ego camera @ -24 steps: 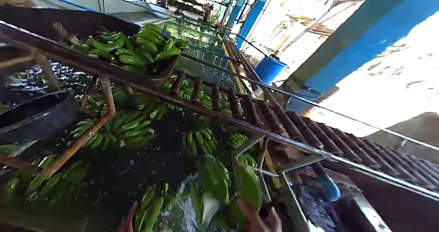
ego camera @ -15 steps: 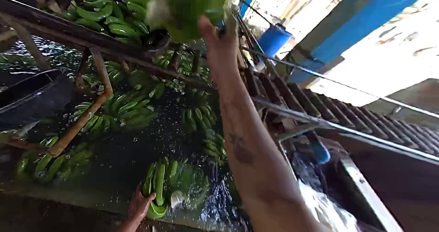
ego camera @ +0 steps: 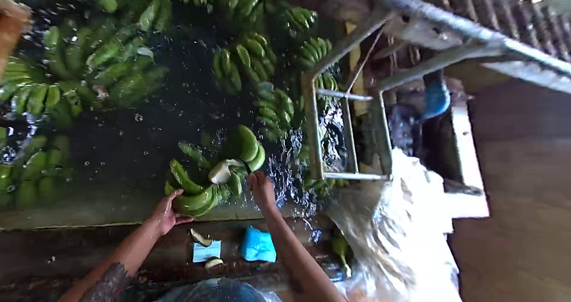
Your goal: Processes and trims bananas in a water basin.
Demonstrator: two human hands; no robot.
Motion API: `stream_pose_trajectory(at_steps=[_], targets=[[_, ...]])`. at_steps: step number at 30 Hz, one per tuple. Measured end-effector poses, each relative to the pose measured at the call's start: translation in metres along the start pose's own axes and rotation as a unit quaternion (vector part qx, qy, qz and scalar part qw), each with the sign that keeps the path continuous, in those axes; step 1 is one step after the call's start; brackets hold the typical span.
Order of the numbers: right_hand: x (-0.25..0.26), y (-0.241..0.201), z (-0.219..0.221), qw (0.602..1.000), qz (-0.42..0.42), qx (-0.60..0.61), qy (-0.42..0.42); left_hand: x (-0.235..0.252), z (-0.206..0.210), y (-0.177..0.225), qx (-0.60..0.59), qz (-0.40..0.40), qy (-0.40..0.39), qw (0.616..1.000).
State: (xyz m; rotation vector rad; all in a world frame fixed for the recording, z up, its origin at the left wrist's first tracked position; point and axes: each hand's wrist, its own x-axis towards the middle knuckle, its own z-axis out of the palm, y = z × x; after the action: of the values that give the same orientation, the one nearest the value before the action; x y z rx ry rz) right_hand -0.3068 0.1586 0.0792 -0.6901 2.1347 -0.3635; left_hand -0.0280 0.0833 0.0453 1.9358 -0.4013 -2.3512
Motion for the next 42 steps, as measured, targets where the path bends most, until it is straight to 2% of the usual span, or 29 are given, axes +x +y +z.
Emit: stream_pose_trajectory(at_steps=[3, 9, 12, 16, 20, 24, 30, 34, 36, 37, 38, 40, 41, 42], targets=[[0.010, -0.006, 0.008, 0.998, 0.012, -0.043, 0.048, -0.022, 0.032, 0.006, -0.036, -0.031, 0.030, 0.998], [0.039, -0.038, 0.018, 0.981, -0.056, -0.158, 0.097, -0.043, 0.064, 0.021, -0.083, -0.062, 0.076, 0.992], [0.046, -0.055, 0.018, 0.975, -0.081, -0.187, 0.085, -0.049, 0.071, 0.029, -0.097, -0.068, 0.085, 0.989], [0.036, -0.064, 0.019, 0.984, -0.026, -0.176, 0.016, -0.055, 0.074, 0.028, -0.107, -0.052, 0.094, 0.988], [0.016, -0.059, 0.018, 0.990, 0.013, -0.136, -0.018, -0.064, 0.075, 0.016, -0.103, -0.034, 0.094, 0.990], [-0.001, -0.055, 0.015, 0.994, 0.017, -0.105, -0.023, -0.083, 0.080, 0.009, -0.102, -0.019, 0.101, 0.989], [-0.039, -0.033, 0.021, 0.998, -0.054, -0.013, -0.039, -0.098, 0.087, 0.004, -0.111, 0.015, 0.103, 0.988], [-0.010, -0.018, 0.006, 0.983, -0.060, 0.066, -0.161, -0.079, 0.086, 0.000, -0.089, 0.071, 0.115, 0.987], [-0.031, -0.017, -0.007, 0.958, -0.048, 0.174, -0.222, -0.059, 0.082, -0.006, -0.086, 0.103, 0.116, 0.984], [-0.044, -0.020, -0.015, 0.943, -0.051, 0.245, -0.221, -0.049, 0.079, -0.005, -0.086, 0.123, 0.115, 0.982], [-0.054, -0.020, -0.024, 0.933, -0.044, 0.304, -0.189, -0.042, 0.075, -0.008, -0.083, 0.141, 0.114, 0.980], [-0.045, -0.006, -0.039, 0.945, -0.037, 0.324, -0.022, -0.034, 0.070, -0.021, -0.065, 0.166, 0.115, 0.977], [-0.027, -0.002, -0.046, 0.963, -0.048, 0.258, 0.059, -0.031, 0.072, -0.020, -0.058, 0.184, 0.113, 0.975], [-0.012, -0.003, -0.052, 0.982, -0.055, 0.150, 0.098, -0.030, 0.076, -0.020, -0.053, 0.199, 0.111, 0.972]])
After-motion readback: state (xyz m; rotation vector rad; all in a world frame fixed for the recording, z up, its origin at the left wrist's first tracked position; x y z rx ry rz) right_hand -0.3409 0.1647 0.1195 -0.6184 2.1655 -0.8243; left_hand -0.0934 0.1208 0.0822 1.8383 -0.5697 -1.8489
